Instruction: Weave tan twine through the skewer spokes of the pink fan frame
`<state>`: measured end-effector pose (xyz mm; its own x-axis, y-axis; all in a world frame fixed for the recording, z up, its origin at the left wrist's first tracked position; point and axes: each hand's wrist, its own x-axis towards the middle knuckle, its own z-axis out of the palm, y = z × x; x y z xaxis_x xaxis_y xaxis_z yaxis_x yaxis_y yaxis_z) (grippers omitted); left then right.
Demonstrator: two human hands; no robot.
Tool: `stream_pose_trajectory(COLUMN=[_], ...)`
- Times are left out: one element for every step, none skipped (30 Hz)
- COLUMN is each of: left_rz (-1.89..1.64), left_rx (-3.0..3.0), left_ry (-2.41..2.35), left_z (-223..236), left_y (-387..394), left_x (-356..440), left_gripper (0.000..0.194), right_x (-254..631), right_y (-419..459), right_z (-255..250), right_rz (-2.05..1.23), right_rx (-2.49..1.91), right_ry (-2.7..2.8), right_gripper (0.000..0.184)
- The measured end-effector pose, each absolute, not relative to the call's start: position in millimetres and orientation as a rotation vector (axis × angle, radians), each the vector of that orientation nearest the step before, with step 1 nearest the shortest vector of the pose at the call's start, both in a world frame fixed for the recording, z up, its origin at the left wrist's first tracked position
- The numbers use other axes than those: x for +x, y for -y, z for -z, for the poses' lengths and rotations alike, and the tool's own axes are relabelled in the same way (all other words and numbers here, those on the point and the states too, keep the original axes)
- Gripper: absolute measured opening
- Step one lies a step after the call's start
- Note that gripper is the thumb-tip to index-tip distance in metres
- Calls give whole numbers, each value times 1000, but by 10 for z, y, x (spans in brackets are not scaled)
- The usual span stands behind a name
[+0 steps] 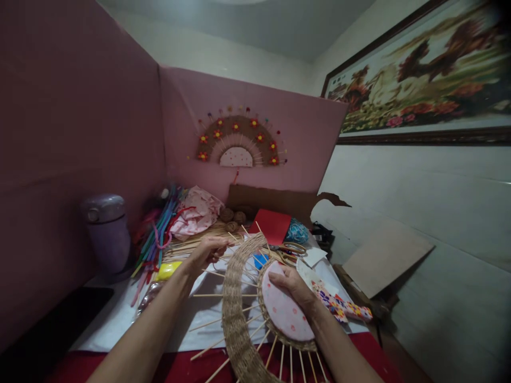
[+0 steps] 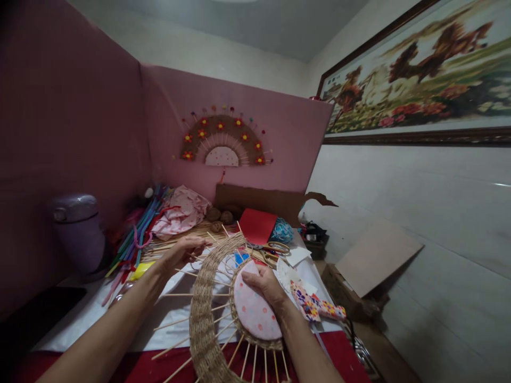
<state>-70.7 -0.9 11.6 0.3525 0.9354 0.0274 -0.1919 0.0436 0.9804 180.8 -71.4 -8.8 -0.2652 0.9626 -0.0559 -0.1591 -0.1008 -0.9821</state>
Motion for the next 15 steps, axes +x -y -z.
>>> stream_pose_trajectory(left_rz=[-1034,-1047,-1060,-1074,-1089,-1105,-1120,-1134,-1147,-1159,-1170,-1177,-1181,-1180,-1178], left_rx=[1214,1215,1213,1209,1205,1203,1201,1203,1210,1224,1241,1256,1271,1284,1296], left_ry=[-815,-825,-837,-851,-864,-878,-896,-916,-940,-968,-1001,-1038,-1075,-1110,-1140], left_z=[-124,-135,-147,-160,-173,-185,-195,-203,-207,-208,-206,-201,-194,-187,-180], left_y=[16,26,37,48,57,65,69,71,71,68,63,57,51,43,36], left_x=[-706,-703,-697,-690,-682,-673,-664,-657,-650,-646,-643,-642,-642,-643,-645], left_gripper=[36,35,33,32,31,31,31,31,31,31,31,31,31,31,31], right_x=[1806,1805,1805,1804,1802,1800,1797,1794,1792,1790,1789,1789,1791,1792,1794], right_y=[720,726,732,737,741,744,746,747,747,746,744,742,739,736,733], right_z=[83,77,70,62,54,46,39,35,33,33,37,42,48,54,60], right_rz=[-1531,-1530,-1532,-1531,-1528,-1525,-1523,-1519,-1520,-1519,-1519,-1517,-1514,-1511,-1509], right_rx=[-998,-999,-1005,-1015,-1024,-1034,-1042,-1049,-1053,-1055,-1058,-1059,-1060,-1060,-1061], right_ry=[1229,1232,1236,1238,1239,1239,1241,1243,1245,1246,1245,1245,1246,1251,1258], right_gripper=[34,34,34,35,36,37,37,37,38,38,38,38,39,39,39])
